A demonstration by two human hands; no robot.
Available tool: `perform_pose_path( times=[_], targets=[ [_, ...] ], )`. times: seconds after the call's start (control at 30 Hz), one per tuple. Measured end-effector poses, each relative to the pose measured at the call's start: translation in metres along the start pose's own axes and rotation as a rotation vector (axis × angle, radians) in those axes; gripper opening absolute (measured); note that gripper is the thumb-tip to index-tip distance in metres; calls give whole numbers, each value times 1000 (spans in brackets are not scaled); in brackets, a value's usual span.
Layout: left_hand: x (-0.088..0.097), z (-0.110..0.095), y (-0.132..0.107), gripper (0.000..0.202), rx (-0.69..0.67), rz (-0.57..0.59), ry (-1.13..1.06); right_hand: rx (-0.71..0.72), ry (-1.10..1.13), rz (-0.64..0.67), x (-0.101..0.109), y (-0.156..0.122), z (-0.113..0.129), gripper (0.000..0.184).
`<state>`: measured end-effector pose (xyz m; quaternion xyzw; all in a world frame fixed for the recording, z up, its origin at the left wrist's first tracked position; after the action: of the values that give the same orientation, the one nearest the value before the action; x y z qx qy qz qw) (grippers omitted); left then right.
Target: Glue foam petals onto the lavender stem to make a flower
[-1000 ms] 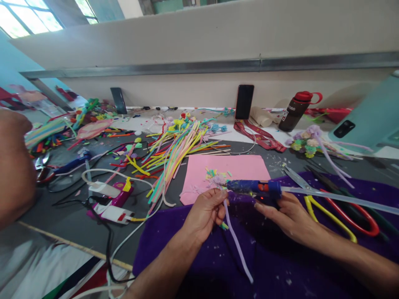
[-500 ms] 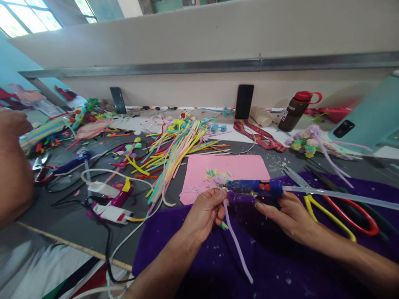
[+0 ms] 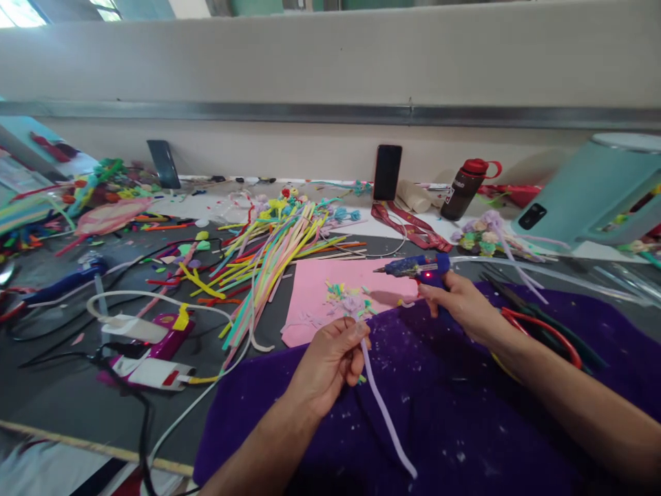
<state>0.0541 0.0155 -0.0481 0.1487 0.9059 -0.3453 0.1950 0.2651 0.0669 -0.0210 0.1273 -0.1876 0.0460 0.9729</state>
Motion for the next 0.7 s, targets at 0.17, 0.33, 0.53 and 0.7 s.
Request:
perform_pose_path(
  times=[0.17, 0.33, 0.53, 0.7],
  targets=[
    [-6, 3, -4, 27, 11, 49, 30, -101, 189, 24, -15, 16, -27, 20],
    [-8, 6, -7, 26, 29, 117, 22, -139, 156, 7, -16, 24, -43, 26],
    [-13, 12, -11, 25, 53, 177, 19, -101, 4, -24, 4, 35, -41, 31],
    [-16, 14, -12, 24, 68, 179, 41, -45, -239, 25, 14, 37, -39, 37]
  ],
)
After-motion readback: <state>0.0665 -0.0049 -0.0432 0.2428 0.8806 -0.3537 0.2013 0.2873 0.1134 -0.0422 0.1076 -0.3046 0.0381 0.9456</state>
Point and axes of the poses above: each hand's wrist, its own y-axis towards the middle knuckle, its own x-axis out of the back of the hand, z = x × y, the point moved 4 cm from there along y, towards the middle knuckle, and after that the axes turned 14 degrees about x, right-handed, at the moved point
